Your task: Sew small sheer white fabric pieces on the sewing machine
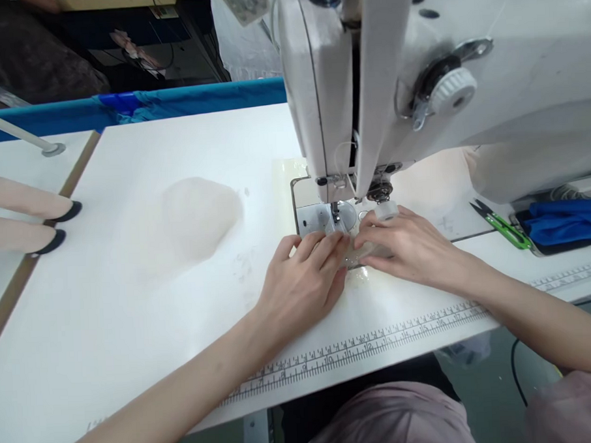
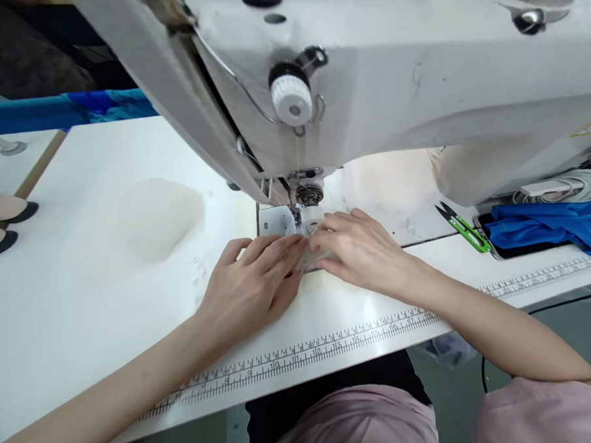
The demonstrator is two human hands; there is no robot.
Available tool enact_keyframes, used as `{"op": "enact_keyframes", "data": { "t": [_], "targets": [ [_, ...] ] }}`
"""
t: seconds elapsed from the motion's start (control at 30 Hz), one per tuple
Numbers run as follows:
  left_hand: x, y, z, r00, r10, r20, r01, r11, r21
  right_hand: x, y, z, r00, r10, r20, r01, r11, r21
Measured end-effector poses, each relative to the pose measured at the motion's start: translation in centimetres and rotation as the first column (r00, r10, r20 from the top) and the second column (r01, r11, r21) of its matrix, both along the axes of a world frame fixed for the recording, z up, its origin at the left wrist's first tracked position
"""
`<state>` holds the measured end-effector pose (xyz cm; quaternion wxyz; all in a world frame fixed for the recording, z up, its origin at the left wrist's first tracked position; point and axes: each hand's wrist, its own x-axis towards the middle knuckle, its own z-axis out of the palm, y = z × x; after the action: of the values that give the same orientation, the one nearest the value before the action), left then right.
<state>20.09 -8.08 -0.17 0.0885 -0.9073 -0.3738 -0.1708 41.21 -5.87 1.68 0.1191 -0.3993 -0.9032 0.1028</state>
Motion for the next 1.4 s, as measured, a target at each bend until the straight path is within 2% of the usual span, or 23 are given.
{"op": "enact_keyframes", "data": {
  "t": [0.13, 0.33, 0.43, 0.6, 0.73, 0.8, 1.03, 1.17, 1.4],
  "targets": [
    [0.0, 1.5, 0.4, 0.997, -0.060, 0.039, 0.066, 0.978, -0.199, 0.2, 0.4, 0.0, 0.993, -0.061, -0.098, 0.048, 0.990, -0.130],
    [0.8, 3.0, 0.0, 0.966, 0.102, 0.238, -0.012, 0.936, -0.352, 0.3, 0.8, -0.2, 0.945, -0.167, -0.280, 0.109, 0.972, -0.209],
    [0.8, 3.6, 0.4, 0.947, 0.146, 0.287, -0.010, 0.904, -0.427, 0.0, 1.0, -0.6, 0.956, -0.163, -0.242, 0.130, 0.980, -0.150],
    [0.4, 4.3, 1.8, 0.911, 0.192, 0.365, 0.040, 0.840, -0.541, -0.2, 1.2, -1.3, 0.971, -0.152, -0.185, 0.155, 0.988, 0.002],
    [0.0, 4.1, 2.4, 0.874, 0.331, 0.355, -0.002, 0.733, -0.680, -0.1, 1.2, -1.6, 0.962, -0.145, -0.230, 0.168, 0.982, 0.083],
    [0.0, 3.9, 2.4, 0.856, 0.380, 0.351, -0.020, 0.701, -0.712, 0.0, 1.2, -1.7, 0.961, -0.144, -0.237, 0.175, 0.978, 0.116],
    [0.2, 3.9, 2.3, 0.908, 0.241, 0.343, 0.002, 0.816, -0.578, -0.2, 1.2, -2.0, 0.964, -0.139, -0.226, 0.190, 0.957, 0.219],
    [0.3, 4.1, 2.4, 0.921, 0.211, 0.326, 0.018, 0.815, -0.579, -0.3, 1.3, -2.1, 0.968, -0.132, -0.213, 0.188, 0.946, 0.265],
    [-0.4, 4.7, 2.0, 0.928, 0.064, 0.368, 0.163, 0.817, -0.553, -0.5, 1.3, -2.8, 0.971, -0.087, -0.224, 0.144, 0.956, 0.255]
  ]
}}
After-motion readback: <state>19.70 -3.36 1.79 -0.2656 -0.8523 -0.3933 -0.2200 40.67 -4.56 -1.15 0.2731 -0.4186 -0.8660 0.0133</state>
